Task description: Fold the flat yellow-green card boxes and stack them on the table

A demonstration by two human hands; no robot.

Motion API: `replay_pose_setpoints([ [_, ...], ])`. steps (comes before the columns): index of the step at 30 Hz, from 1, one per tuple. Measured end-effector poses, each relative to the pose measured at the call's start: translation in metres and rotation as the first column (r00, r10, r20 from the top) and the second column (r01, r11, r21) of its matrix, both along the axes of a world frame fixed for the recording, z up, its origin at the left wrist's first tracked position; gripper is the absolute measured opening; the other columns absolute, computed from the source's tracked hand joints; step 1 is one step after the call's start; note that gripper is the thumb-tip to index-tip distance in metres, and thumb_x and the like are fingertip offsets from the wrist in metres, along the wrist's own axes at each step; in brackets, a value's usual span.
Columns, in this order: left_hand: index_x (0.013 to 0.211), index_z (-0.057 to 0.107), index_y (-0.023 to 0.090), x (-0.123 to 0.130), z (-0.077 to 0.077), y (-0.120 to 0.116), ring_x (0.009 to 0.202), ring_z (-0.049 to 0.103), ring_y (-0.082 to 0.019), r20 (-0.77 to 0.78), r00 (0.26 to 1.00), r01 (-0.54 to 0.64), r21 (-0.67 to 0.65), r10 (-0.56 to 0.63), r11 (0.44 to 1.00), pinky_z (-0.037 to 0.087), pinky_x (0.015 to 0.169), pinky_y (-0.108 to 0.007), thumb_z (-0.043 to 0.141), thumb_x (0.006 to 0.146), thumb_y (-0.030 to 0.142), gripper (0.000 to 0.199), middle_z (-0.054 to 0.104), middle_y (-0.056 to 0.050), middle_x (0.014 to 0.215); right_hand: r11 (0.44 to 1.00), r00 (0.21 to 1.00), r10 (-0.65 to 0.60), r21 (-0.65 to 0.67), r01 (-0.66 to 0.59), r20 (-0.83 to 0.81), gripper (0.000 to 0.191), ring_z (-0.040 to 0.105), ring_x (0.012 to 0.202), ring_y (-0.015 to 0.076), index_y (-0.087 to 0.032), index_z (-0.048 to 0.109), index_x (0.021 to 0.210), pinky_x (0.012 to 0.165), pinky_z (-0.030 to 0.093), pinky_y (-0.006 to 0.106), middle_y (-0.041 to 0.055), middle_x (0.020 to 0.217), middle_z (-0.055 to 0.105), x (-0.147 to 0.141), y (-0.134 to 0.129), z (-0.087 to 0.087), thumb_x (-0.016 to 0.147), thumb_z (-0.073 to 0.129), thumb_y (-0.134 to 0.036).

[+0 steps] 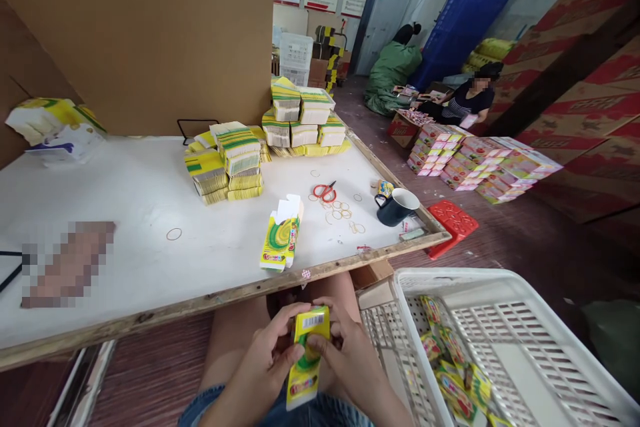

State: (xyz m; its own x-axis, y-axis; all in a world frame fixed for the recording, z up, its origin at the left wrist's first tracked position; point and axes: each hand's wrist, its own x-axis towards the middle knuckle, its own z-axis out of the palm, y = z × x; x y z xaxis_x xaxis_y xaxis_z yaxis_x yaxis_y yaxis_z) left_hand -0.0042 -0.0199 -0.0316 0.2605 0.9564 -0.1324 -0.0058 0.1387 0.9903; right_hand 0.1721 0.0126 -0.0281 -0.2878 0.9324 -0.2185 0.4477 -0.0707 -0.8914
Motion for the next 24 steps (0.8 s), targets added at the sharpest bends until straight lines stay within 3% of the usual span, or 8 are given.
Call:
replay_pose_setpoints([
  [3,0.127,0.053,0.022,0.002,0.002,0.002,0.116,0.060,-0.027,0.003,1.000,-0.019,-0.006,0.019,1.000,0.051,0.093,-0.032,0.057,0.087,0.028,0.040,0.060,-0.011,0.133,1.000,0.999,0.013,0.001,-0.013,0.030,0.040,0.059,0.052,0.0163,-0.021,0.054,0.118,0.051,0.041,0.023,-0.0052,0.057,0.063,-0.001,-0.001,0.003,0.078,0.058,-0.017],
  [8,0.128,0.056,0.022,0.005,0.004,0.003,0.118,0.059,-0.027,-0.027,0.999,-0.022,0.000,0.022,1.000,0.049,0.096,-0.033,0.057,0.087,0.027,0.041,0.060,-0.011,0.134,1.000,0.998,0.017,-0.012,-0.017,-0.061,0.036,0.062,0.055,0.0162,-0.019,0.052,0.117,0.050,0.043,0.022,-0.0014,0.069,0.068,-0.001,-0.003,-0.001,0.081,0.054,-0.019],
  [12,0.130,0.055,0.024,0.002,0.006,0.003,0.119,0.057,-0.027,-0.015,1.000,-0.011,0.018,0.011,1.000,0.048,0.097,-0.034,0.056,0.088,0.028,0.042,0.057,-0.010,0.137,1.000,1.000,0.012,0.028,-0.012,-0.021,0.043,0.061,0.053,0.0160,-0.019,0.050,0.127,0.051,0.045,0.023,-0.0038,0.061,0.066,0.001,-0.005,-0.004,0.084,0.054,-0.021],
  [14,0.128,0.056,0.023,-0.001,0.008,0.004,0.116,0.059,-0.027,0.012,1.000,-0.024,0.011,0.024,1.000,0.050,0.094,-0.034,0.058,0.087,0.029,0.042,0.059,-0.010,0.135,0.997,0.998,0.054,0.062,-0.052,-0.038,0.045,0.065,0.061,0.0168,-0.022,0.050,0.131,0.057,0.050,0.024,0.0001,0.075,0.071,0.005,-0.005,-0.001,0.086,0.056,-0.024],
  [18,0.122,0.059,0.023,-0.001,0.012,0.006,0.105,0.065,-0.025,0.090,0.995,-0.047,-0.028,0.049,0.999,0.052,0.086,-0.031,0.066,0.082,0.027,0.041,0.067,-0.009,0.122,0.984,0.980,0.121,0.152,-0.097,-0.159,0.036,0.065,0.104,0.0224,-0.027,0.061,0.125,0.088,0.053,0.032,0.0072,0.120,0.067,0.015,0.001,0.003,0.089,0.058,-0.032],
  [20,0.119,0.060,0.022,0.003,0.012,0.006,0.102,0.066,-0.025,0.166,0.984,-0.056,-0.017,0.058,0.998,0.052,0.083,-0.030,0.068,0.080,0.028,0.041,0.069,-0.008,0.116,0.984,0.973,0.098,0.167,-0.064,-0.208,0.031,0.064,0.110,0.0238,-0.028,0.067,0.120,0.092,0.053,0.034,0.0075,0.120,0.068,0.015,0.002,0.001,0.091,0.056,-0.033],
  [24,0.114,0.064,0.019,0.016,0.012,0.003,0.103,0.066,-0.026,0.219,0.974,-0.076,0.062,0.061,0.995,0.053,0.084,-0.031,0.068,0.080,0.032,0.036,0.068,-0.011,0.115,0.981,0.964,0.021,0.193,0.032,-0.265,0.027,0.067,0.105,0.0257,-0.027,0.072,0.112,0.087,0.057,0.034,0.0078,0.113,0.072,0.011,-0.001,-0.003,0.088,0.060,-0.032],
])
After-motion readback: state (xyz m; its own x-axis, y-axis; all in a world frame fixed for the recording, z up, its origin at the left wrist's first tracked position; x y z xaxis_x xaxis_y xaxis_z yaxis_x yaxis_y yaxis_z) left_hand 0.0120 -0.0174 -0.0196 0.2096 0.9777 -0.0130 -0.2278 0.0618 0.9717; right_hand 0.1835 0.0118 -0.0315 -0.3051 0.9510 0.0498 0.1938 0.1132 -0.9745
